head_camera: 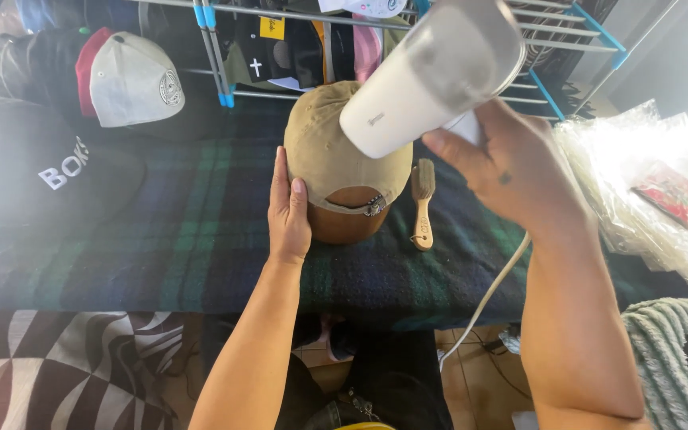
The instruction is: Cleaning and shaping a baseball cap using a hair dryer and a brush at a workbench.
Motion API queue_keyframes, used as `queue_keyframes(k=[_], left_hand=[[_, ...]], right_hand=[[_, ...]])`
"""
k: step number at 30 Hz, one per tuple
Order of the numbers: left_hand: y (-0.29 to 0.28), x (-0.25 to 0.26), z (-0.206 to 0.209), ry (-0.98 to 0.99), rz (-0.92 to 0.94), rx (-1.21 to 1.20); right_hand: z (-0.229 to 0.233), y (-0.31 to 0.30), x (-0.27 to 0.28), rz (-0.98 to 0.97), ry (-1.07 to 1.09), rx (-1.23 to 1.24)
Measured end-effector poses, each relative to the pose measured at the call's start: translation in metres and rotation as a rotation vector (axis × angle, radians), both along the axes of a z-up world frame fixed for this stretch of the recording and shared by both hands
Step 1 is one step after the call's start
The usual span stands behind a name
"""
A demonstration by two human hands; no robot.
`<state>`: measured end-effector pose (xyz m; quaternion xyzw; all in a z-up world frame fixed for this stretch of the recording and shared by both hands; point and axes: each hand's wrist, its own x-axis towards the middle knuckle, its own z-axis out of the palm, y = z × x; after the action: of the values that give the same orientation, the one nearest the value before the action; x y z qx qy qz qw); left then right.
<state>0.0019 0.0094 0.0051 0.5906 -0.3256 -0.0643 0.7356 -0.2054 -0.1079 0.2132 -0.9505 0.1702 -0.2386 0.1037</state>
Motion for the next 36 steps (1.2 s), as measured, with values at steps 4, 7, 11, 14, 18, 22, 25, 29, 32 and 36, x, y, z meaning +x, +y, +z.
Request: queue_keyframes(k=[4, 7, 11, 14, 18, 22, 25, 29, 32, 36], left_hand=[[-0.003, 0.003, -0.010, -0.008, -0.012, -0.039], [-0.010, 0.005, -0.020, -0.102, 0.121, 0.018], [-0.012, 0.002, -0.019, -0.098, 0.133, 0.024], [-0.011, -0.001, -0.017, -0.096, 0.145, 0.021], [-0.013, 0.000, -0.018, -0.101, 0.153, 0.016], [-0.012, -0.001, -0.016, -0.100, 0.149, 0.004], [-0.011, -0.001, -0.013, -0.103, 0.144, 0.005], [-0.011, 0.002, -0.016, -0.089, 0.149, 0.014], [-0.013, -0.001, -0.016, -0.096, 0.137, 0.021], [-0.010, -0.001, -0.015, -0.092, 0.139, 0.014]], right_hand=[[-0.017, 0.008, -0.010, -0.233, -0.041, 0.360], [-0.058, 0.009, -0.021, -0.229, -0.257, 0.330], [-0.102, 0.047, -0.016, -0.365, -0.538, 0.577], [-0.135, 0.060, -0.009, -0.378, -0.680, 0.698], [-0.153, 0.071, -0.005, -0.315, -0.794, 0.814], [-0.172, 0.058, -0.016, -0.381, -0.803, 0.973], [-0.165, 0.041, -0.028, -0.400, -0.766, 0.967], [-0.128, 0.030, -0.037, -0.350, -0.660, 0.763], [-0.097, 0.028, -0.039, -0.295, -0.524, 0.597], [-0.071, 0.006, -0.030, -0.249, -0.388, 0.486]])
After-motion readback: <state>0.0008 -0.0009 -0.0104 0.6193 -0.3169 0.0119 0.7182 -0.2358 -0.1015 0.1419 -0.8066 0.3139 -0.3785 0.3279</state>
